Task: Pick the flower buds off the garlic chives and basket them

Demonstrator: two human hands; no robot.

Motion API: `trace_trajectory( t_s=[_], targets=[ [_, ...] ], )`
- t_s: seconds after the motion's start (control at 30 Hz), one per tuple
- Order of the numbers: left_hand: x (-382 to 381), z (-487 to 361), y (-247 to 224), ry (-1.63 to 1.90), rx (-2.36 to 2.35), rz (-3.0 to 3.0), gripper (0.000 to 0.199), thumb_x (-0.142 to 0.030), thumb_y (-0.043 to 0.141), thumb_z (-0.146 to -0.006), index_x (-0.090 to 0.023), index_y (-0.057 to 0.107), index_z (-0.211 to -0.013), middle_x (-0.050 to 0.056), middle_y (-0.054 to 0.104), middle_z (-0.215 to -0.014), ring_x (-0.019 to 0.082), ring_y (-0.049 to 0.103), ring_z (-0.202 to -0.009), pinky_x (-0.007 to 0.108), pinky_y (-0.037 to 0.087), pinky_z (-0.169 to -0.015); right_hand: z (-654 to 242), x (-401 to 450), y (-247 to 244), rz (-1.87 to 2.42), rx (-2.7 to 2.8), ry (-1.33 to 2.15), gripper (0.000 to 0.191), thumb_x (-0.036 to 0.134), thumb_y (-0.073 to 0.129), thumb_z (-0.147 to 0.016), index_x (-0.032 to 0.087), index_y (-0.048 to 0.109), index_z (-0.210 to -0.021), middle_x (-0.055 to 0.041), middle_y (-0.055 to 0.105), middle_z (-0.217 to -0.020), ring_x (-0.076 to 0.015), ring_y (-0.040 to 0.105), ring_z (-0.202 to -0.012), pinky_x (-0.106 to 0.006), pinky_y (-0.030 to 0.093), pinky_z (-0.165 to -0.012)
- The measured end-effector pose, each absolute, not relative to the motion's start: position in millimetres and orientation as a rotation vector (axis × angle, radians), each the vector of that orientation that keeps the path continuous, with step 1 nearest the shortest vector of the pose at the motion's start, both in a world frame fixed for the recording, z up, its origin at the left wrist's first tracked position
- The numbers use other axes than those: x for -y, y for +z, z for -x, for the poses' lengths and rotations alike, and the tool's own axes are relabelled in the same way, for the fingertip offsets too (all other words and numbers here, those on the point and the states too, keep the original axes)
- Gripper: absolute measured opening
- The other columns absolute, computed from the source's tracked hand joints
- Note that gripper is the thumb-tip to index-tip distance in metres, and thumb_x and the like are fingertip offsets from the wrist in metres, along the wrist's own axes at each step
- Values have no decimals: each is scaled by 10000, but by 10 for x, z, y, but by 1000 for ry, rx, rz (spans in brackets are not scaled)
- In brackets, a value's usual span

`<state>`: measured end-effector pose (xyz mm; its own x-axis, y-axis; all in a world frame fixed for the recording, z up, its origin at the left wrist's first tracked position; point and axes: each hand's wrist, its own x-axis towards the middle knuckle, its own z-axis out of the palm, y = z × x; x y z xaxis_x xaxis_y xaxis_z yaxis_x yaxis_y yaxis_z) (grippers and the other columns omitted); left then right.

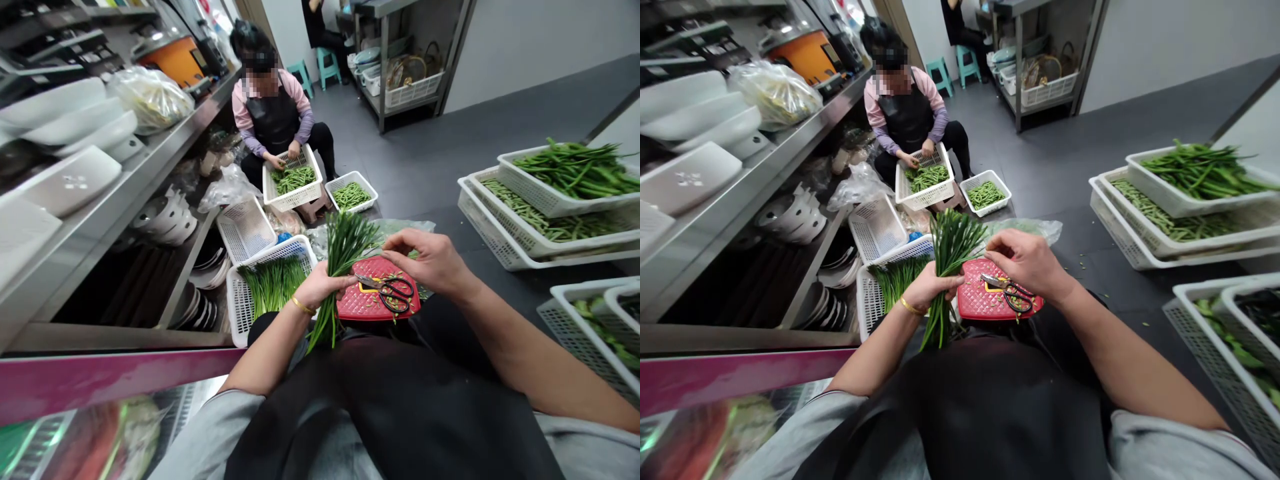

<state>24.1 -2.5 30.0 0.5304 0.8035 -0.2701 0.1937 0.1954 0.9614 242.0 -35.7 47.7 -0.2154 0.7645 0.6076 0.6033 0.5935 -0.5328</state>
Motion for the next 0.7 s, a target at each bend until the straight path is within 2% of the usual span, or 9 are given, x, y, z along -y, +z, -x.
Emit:
trace_trajectory(
  t_s=[0.2,0.27,0.33,0.4,0.47,0.57,0.63,0.7],
  targets=[
    [-9,-249,314,516,-883,-1359,529,-571,799,-585,-153,478,-532,-42,466,-398,63,420,-351,216,305,-396,-2458,384,293,1272,2130,11,235,206,445,-905,160,585,-721,-103,620,-699,-198,565,-654,-333,452,-627],
    [9,-273,281,539,-886,-1330,534,-578,792,-593,-159,467,-527,-52,446,-389,62,408,-345,217,306,-394,-2409,368,281,1286,1949,203,201,238,482,-872,179,540,-688,-74,584,-661,-181,540,-614,-327,446,-599],
    [40,-294,267,554,-880,-1318,533,-574,785,-607,-160,461,-517,-54,435,-384,60,403,-346,219,308,-398,-2322,350,276,1217,1638,578,195,316,531,-858,193,516,-708,-26,551,-624,-153,530,-573,-305,458,-576],
    [74,-313,282,546,-868,-1333,530,-567,780,-619,-157,463,-506,-47,441,-383,61,405,-348,220,304,-401,-2213,311,251,1075,1273,942,258,425,587,-837,203,505,-736,19,512,-585,-129,520,-535,-284,479,-554],
    [105,-329,309,530,-861,-1351,522,-561,778,-622,-155,469,-511,-41,454,-389,62,407,-349,219,296,-401,-2129,227,190,948,997,1119,346,520,636,-786,211,487,-738,45,479,-567,-115,506,-510,-274,489,-533],
    [132,-316,325,540,-872,-1348,507,-555,777,-617,-158,473,-535,-47,457,-394,61,401,-347,216,286,-399,-2172,64,56,1033,915,905,360,543,610,-796,219,465,-735,48,484,-570,-114,507,-504,-269,484,-535],
    [132,-271,311,561,-883,-1341,510,-561,764,-629,-162,465,-524,-51,443,-387,59,392,-348,218,290,-403,-2325,27,-17,1245,1085,597,277,452,580,-834,217,479,-729,25,522,-584,-134,545,-552,-291,495,-593],
    [118,-214,293,567,-898,-1348,524,-573,746,-644,-165,453,-497,-48,433,-381,57,382,-350,223,301,-411,-2513,106,-29,1354,1461,489,178,338,579,-831,203,536,-722,-7,586,-626,-152,588,-619,-303,505,-647]
  ],
)
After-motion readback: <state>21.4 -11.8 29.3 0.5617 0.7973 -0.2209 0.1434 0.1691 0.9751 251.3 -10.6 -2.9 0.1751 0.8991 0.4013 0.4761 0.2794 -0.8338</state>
